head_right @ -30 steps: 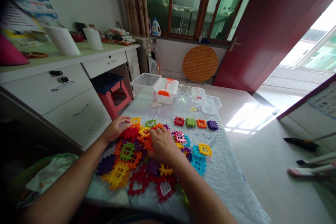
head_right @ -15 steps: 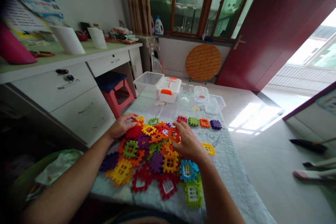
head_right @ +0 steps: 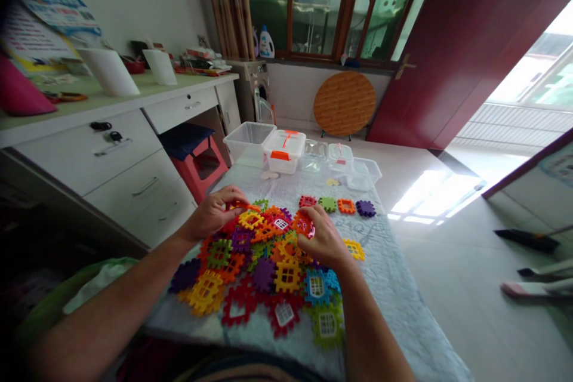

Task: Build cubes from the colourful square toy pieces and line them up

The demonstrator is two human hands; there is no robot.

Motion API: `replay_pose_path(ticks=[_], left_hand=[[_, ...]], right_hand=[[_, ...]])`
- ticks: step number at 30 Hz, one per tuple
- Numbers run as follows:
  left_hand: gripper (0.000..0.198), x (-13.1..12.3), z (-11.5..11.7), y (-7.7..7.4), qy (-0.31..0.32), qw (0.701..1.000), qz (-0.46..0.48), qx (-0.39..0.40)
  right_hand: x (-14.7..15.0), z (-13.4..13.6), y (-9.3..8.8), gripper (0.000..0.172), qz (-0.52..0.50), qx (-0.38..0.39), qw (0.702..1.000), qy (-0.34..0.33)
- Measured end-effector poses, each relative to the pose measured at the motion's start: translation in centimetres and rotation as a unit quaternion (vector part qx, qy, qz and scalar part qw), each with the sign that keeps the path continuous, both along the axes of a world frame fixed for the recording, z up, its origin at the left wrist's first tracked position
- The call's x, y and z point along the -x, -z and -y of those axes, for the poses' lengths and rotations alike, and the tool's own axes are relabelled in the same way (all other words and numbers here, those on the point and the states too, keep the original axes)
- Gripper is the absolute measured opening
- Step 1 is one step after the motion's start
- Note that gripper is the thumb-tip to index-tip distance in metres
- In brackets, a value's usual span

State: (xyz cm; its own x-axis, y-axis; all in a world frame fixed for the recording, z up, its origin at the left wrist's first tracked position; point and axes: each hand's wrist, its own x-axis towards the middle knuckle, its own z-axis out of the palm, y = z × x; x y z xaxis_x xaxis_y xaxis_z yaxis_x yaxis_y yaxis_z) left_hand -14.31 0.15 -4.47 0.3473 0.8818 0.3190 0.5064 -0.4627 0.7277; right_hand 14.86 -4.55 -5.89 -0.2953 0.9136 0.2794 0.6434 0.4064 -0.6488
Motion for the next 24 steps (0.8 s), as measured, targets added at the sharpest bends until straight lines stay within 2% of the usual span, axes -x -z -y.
replay_pose_path(ticks=[5,10,13,15,18,21,24], left_hand=[[0.019,-2.2,0.6,-1.0,0.06,0.997,-0.043,0.001],[0.03,-1.9,-0.1,-2.1,0.152,0.976,-0.152,0.033],[0.024,-2.1,-1.4,-2.3,0.146,0.975,-0.166,0.037],[0.023,-2.8,-2.8,-1.7,0.124,0.975,-0.181,0.025],[0.025,-4.4,-5.1,0.1,0.106,0.966,-0.235,0.009],[0.03,-5.9,-7.0,1.9,0.112,0.954,-0.275,0.042],[0.034,-6.8,-8.1,2.6,0.131,0.944,-0.293,0.079]], right_hand=[[0.0,0.0,0.2,0.045,-0.012,0.012,1.0,-0.007],[-0.1,0.1,0.2,0.045,-0.019,0.028,0.999,-0.009],[-0.3,0.0,0.4,0.044,-0.028,0.027,0.999,-0.001],[-0.3,-0.1,0.5,0.044,-0.034,0.024,0.999,0.005],[-0.4,-0.1,0.6,0.043,-0.038,0.019,0.999,0.019],[-0.4,0.0,0.4,0.043,-0.045,0.015,0.998,0.037],[-0.4,0.0,0.4,0.041,-0.054,0.013,0.998,0.043]])
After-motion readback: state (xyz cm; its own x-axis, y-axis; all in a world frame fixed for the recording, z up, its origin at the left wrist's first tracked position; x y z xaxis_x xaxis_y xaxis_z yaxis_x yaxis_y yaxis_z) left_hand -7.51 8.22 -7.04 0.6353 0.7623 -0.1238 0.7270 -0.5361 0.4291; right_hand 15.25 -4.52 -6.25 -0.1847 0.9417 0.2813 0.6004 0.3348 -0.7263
